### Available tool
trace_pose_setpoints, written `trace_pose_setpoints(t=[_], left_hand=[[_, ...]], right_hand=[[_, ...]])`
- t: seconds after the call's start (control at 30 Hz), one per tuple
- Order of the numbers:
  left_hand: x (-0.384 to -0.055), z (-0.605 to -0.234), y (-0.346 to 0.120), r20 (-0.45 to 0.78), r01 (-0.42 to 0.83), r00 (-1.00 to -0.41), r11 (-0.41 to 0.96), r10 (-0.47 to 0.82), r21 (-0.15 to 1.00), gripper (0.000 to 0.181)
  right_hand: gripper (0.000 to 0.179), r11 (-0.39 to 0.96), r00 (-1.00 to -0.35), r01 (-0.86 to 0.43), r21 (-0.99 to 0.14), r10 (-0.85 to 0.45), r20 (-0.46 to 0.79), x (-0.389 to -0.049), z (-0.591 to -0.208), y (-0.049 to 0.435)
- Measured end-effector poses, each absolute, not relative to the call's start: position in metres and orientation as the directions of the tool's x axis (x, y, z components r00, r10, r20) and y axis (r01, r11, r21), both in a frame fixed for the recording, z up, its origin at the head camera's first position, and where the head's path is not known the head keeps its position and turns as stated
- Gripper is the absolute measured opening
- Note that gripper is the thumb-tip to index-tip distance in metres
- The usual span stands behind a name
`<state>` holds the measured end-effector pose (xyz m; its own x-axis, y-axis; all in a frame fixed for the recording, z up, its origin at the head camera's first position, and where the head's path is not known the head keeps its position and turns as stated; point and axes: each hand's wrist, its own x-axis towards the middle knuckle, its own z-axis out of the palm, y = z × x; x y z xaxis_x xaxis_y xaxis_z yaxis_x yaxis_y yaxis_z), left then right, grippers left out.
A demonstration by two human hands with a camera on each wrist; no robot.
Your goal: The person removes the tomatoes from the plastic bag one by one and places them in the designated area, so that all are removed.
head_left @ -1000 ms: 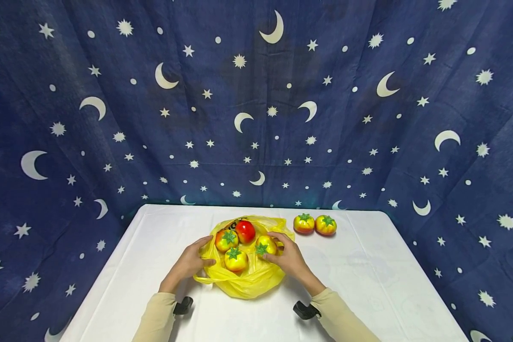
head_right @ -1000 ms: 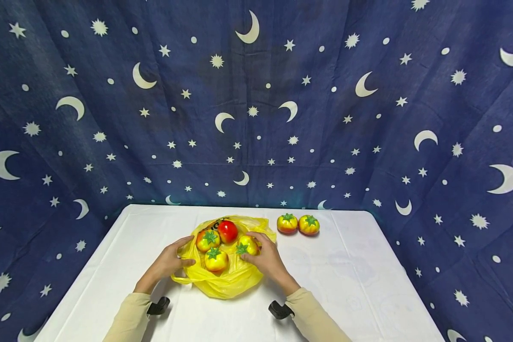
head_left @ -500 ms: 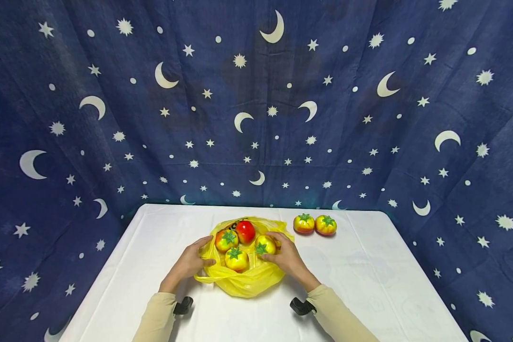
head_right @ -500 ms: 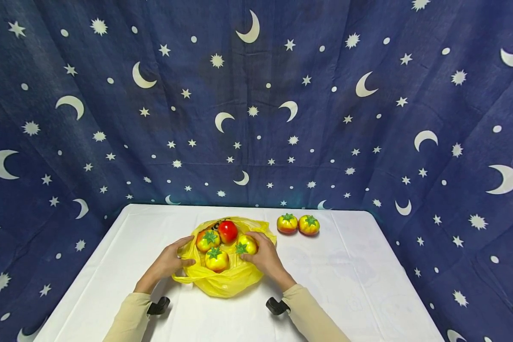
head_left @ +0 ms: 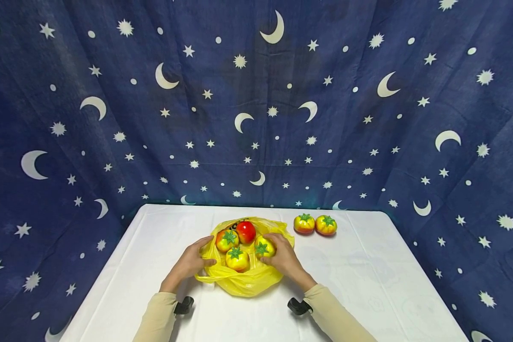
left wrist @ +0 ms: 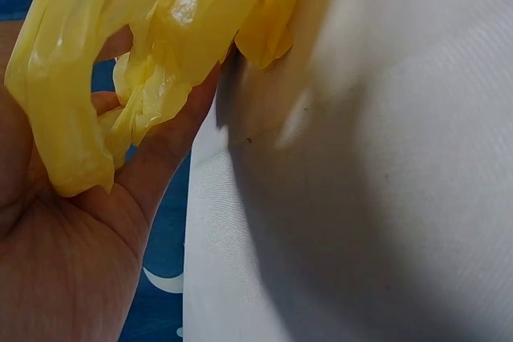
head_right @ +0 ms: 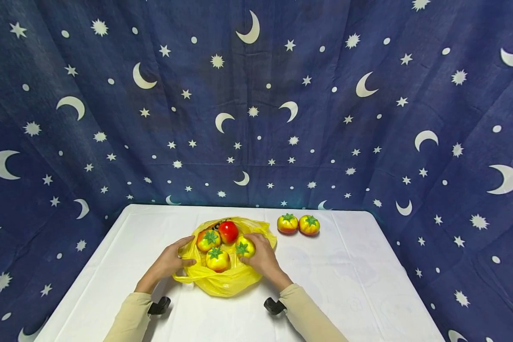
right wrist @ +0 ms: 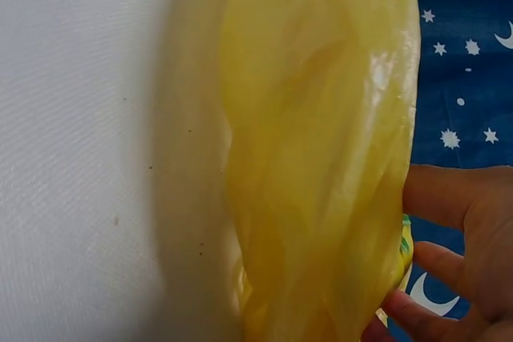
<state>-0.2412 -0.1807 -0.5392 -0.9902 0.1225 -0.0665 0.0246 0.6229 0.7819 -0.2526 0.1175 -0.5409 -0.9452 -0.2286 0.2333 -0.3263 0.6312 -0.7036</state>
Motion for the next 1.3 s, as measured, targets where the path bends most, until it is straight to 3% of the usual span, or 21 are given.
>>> trace_pose_setpoints(t=[0.5, 1.3], left_hand=[[-0.2415, -0.5398, -0.1813, -0.066, 0.026, -0.990, 0.628, 0.122, 0.778, 0.075], [-0.2443, -0.5444, -0.1834, -0.068, 0.026, -0.990, 0.623, 0.127, 0.782, 0.076]], right_hand=[[0.076, 0.657, -0.964, -0.260, -0.708, -0.219, 0.151, -0.2537, -0.5476, 0.1116], [0.069, 0.603, -0.974, -0.221, -0.766, -0.180, 0.139, -0.2504, -0.5465, 0.1085]])
